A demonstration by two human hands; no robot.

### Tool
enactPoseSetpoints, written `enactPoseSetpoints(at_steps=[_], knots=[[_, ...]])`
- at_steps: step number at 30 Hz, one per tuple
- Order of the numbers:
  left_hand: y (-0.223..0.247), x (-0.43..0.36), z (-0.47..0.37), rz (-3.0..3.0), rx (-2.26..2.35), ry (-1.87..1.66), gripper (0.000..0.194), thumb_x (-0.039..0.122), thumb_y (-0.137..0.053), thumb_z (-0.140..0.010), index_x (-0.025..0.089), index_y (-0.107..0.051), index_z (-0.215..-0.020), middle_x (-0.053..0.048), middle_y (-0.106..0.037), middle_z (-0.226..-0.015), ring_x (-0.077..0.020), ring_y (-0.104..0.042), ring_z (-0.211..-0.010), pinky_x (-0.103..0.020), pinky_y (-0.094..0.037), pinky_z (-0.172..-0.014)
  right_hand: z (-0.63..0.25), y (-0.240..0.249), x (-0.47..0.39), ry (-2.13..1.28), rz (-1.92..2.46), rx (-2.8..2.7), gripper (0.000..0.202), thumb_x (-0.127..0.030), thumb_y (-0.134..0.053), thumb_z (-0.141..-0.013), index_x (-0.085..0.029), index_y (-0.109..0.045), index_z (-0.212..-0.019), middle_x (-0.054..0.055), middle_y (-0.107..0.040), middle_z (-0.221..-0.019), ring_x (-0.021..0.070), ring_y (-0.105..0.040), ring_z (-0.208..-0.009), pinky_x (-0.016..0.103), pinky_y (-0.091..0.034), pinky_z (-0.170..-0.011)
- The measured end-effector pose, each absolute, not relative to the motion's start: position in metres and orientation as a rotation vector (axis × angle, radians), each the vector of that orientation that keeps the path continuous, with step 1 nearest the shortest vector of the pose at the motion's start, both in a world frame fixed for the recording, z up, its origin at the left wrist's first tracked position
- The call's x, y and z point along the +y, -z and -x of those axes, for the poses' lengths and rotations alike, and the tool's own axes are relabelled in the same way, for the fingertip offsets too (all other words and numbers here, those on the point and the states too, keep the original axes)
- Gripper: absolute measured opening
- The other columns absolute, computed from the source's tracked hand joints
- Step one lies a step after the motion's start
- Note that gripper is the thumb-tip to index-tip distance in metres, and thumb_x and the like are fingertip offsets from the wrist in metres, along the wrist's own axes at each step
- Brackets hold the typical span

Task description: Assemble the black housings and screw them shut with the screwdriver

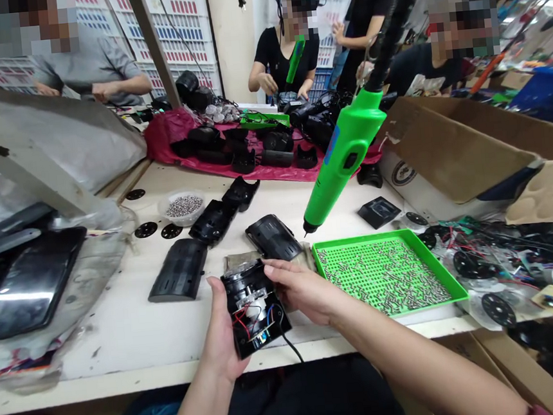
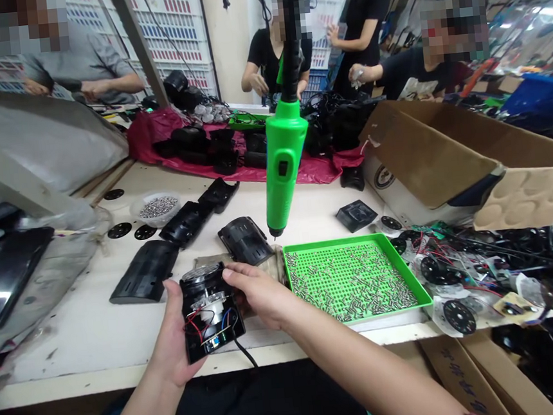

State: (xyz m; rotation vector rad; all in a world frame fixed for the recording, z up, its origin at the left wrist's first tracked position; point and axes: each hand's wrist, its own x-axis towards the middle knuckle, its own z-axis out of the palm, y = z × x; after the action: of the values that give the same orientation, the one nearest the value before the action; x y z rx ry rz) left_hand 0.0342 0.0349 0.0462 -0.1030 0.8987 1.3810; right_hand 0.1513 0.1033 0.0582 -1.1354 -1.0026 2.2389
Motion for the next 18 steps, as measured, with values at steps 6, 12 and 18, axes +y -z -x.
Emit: enactPoseSetpoints(at_steps=[6,12,18], knots=[[-0.046,0.034,-0.034,0.104,0.908,-1.395,0.070,0.064,-0.039,-0.088,0.018,-0.047,-0.140,-0.015,-0.070,-0.117,-0.0303,-0.065,-0.109,-0.048,-0.045,-0.100,-0.153,-0.058,0.103,-2.236,1.167,-1.020,0.027,-0.032,-0.062,-0.087,-0.021,-0.064,-0.112,0.001,-0.062,-0.081,0.0110,-0.050,-0.060,0.024,-0.038,-0.058],[-0.046,0.033,-0.035,0.068,0.929,-1.437,0.064,0.061,-0.037,-0.091,0.017,-0.053,-0.135,-0.013,-0.072,-0.113,-0.0293,-0.065,-0.109,-0.047,-0.045,-0.101,-0.153,-0.056,0.099,-2.190,1.125,-1.073,0.038,-0.037,-0.064,-0.084,-0.019,-0.061,-0.118,0.006,-0.068,-0.095,0.0157,-0.060,-0.076,0.029,-0.045,-0.069],[-0.046,0.032,-0.036,0.100,0.948,-1.490,0.067,0.063,-0.031,-0.091,0.012,-0.063,-0.122,-0.014,-0.075,-0.101,-0.0297,-0.067,-0.106,-0.045,-0.049,-0.098,-0.172,-0.046,0.071,-1.766,1.010,-1.437,0.044,-0.039,-0.055,-0.092,-0.023,-0.048,-0.132,0.008,-0.053,-0.137,0.0200,-0.048,-0.128,0.036,-0.033,-0.110]])
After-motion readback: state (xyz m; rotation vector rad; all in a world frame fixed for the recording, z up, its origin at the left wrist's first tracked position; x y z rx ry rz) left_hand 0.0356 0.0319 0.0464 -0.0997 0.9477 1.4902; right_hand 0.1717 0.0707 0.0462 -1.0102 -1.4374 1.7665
